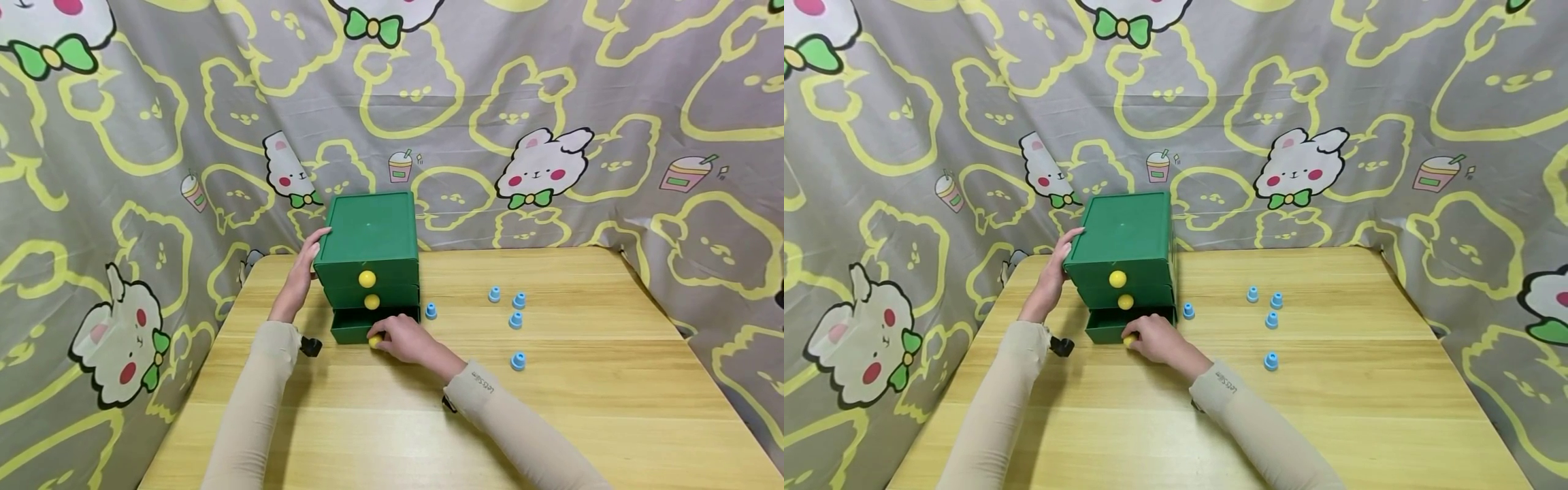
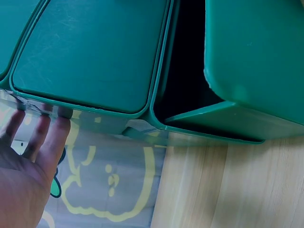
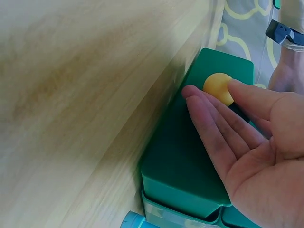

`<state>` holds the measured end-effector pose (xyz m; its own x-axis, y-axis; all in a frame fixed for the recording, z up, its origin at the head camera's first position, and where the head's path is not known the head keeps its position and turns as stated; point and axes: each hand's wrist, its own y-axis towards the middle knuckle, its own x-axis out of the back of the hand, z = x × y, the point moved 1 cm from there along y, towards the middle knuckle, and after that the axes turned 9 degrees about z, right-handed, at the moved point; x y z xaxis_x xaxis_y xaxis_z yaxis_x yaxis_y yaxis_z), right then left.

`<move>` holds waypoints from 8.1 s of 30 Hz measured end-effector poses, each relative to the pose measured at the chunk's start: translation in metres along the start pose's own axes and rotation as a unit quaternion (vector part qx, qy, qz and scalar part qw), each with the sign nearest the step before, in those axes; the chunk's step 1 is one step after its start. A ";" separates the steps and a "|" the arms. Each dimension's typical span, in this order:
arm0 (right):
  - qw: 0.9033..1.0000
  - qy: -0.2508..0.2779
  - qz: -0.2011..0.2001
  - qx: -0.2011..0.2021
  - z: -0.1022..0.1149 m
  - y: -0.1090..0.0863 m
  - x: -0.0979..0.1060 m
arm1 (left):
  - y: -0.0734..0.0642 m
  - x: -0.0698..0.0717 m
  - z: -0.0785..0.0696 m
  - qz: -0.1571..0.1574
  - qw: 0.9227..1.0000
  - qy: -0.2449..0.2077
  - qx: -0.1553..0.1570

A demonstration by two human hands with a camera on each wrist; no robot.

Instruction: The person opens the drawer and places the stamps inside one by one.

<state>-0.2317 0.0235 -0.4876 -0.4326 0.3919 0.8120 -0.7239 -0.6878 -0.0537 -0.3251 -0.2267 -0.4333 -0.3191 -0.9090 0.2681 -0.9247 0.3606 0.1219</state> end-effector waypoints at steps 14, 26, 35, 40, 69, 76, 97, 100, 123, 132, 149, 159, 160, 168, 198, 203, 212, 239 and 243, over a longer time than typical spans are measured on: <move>1.000 -0.010 0.005 0.000 0.004 -0.005 -0.003 | 0.002 0.001 0.004 0.002 1.000 0.006 -0.004; 1.000 -0.005 -0.009 0.001 0.005 -0.007 -0.007 | 0.001 0.000 0.001 0.010 1.000 0.002 0.005; 1.000 -0.009 -0.013 0.012 0.006 -0.008 -0.009 | 0.000 0.003 -0.001 0.025 0.999 0.004 0.020; 1.000 -0.011 -0.010 0.014 0.005 -0.009 -0.010 | 0.000 0.008 -0.003 0.039 0.999 0.008 0.037; 1.000 -0.013 -0.020 -0.001 0.010 -0.018 -0.015 | -0.004 0.004 -0.016 0.051 0.998 0.011 0.042; 1.000 -0.017 -0.025 0.004 0.010 -0.019 -0.017 | -0.002 0.004 -0.009 0.042 0.999 0.006 0.033; 0.999 0.000 -0.042 -0.007 0.010 -0.021 -0.025 | -0.005 0.006 0.001 0.039 0.999 0.008 0.020; 0.999 -0.001 -0.041 -0.009 0.011 -0.023 -0.024 | -0.004 0.006 0.000 0.042 0.999 0.009 0.019; 0.999 -0.014 -0.036 0.001 0.022 -0.036 -0.031 | -0.003 0.007 -0.005 0.048 0.998 0.002 0.031; 0.999 -0.034 -0.038 0.017 0.029 -0.044 -0.037 | -0.004 0.007 -0.003 0.047 0.998 0.007 0.029; 0.998 -0.044 -0.038 0.028 0.038 -0.054 -0.040 | -0.003 0.007 -0.004 0.046 0.998 0.007 0.032; 0.999 -0.030 -0.026 0.025 0.039 -0.054 -0.041 | -0.003 0.008 -0.002 0.046 0.999 0.000 0.028; 0.999 -0.028 -0.023 0.025 0.039 -0.054 -0.040 | -0.003 0.008 -0.002 0.046 0.998 0.000 0.029; 0.999 -0.020 -0.012 0.031 0.040 -0.061 -0.032 | -0.009 0.006 -0.014 0.052 0.998 0.003 0.038; 0.978 0.031 -0.194 -0.066 -0.084 -0.189 0.061 | -0.004 0.006 -0.002 0.052 0.998 -0.001 0.022; 0.979 0.043 -0.184 -0.079 -0.109 -0.211 0.062 | -0.004 0.006 -0.002 0.052 0.998 0.002 0.021; 0.983 0.080 -0.114 -0.116 -0.132 -0.228 0.055 | -0.003 0.007 -0.003 0.050 0.998 0.008 0.030; 0.979 0.089 -0.076 -0.166 -0.138 -0.218 0.044 | -0.015 -0.002 -0.030 0.055 0.998 0.004 0.031; 0.979 0.088 -0.075 -0.168 -0.138 -0.218 0.044 | -0.015 -0.002 -0.029 0.056 0.998 0.002 0.031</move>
<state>-0.1676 0.2750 -0.5203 -0.3727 0.5919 0.7147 -0.9093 -0.3866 -0.1539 -0.3052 -0.2245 -0.4079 -0.4213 -0.8626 0.2799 -0.8941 0.4469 0.0313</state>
